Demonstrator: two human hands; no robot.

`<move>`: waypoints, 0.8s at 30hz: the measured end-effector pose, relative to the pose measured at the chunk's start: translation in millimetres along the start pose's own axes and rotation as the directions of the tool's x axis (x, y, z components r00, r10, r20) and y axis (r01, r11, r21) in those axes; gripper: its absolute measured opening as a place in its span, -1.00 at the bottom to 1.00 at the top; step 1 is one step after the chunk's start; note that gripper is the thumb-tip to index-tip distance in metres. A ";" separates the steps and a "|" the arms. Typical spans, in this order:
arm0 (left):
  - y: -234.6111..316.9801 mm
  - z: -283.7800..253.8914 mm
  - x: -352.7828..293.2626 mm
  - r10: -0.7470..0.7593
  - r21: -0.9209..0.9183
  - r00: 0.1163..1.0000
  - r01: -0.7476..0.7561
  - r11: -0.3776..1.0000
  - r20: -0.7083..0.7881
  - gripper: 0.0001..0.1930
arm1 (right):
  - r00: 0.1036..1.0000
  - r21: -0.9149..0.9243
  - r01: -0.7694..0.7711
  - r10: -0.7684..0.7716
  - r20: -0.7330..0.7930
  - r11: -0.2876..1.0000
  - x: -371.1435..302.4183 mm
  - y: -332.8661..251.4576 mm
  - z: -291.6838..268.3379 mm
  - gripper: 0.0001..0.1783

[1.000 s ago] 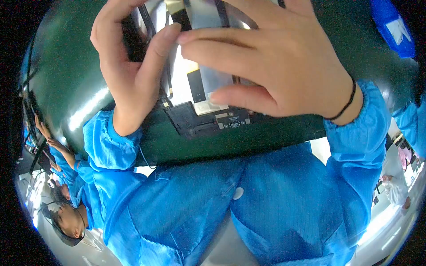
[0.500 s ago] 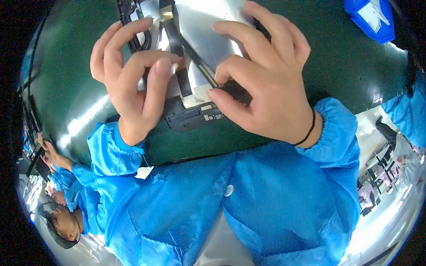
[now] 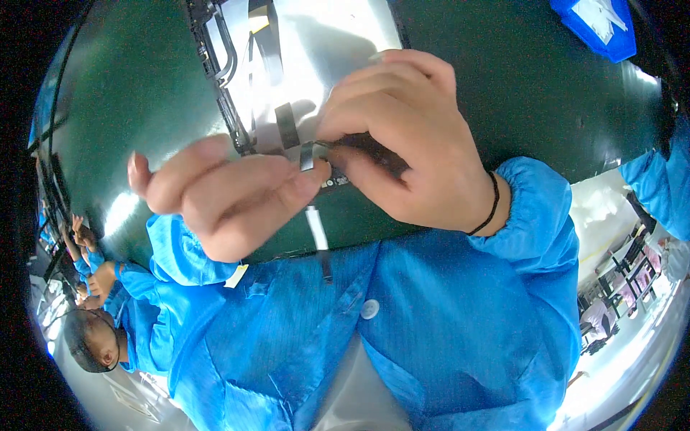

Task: The person connects ribbon cables and internal components to a circuit board of a tablet-like device by hand.

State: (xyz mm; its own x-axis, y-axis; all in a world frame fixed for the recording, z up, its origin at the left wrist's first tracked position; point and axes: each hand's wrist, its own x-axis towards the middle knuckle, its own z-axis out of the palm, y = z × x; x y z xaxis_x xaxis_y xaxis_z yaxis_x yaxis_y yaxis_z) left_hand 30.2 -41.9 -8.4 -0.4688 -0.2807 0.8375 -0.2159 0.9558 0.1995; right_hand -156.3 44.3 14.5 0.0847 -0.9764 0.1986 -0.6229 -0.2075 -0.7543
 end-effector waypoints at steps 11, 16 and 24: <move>24.0 14.5 -24.7 0.188 0.107 0.971 -0.173 0.979 -0.149 -0.96 | 0.990 0.189 0.114 -0.128 0.063 0.975 -1.0 0.0 -14.7 -0.81; 14.3 14.4 0.6 0.457 0.148 0.848 -0.433 0.889 -0.268 -0.94 | 0.995 0.054 0.090 -0.093 0.047 0.994 1.4 -7.3 -18.9 -0.86; 22.1 40.4 23.1 0.493 0.051 0.741 -0.531 0.846 -0.456 -0.67 | 0.986 -0.032 0.110 -0.105 0.129 0.993 3.0 -4.7 -81.1 -0.75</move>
State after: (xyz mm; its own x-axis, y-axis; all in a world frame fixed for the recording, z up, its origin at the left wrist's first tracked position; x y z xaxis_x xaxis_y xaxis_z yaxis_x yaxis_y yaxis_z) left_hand -20.0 -30.8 -5.2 -0.0628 0.3030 0.9509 0.0223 0.9530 -0.3022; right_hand -216.2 47.2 69.5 0.2496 -0.9487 0.1942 -0.6348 -0.3117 -0.7071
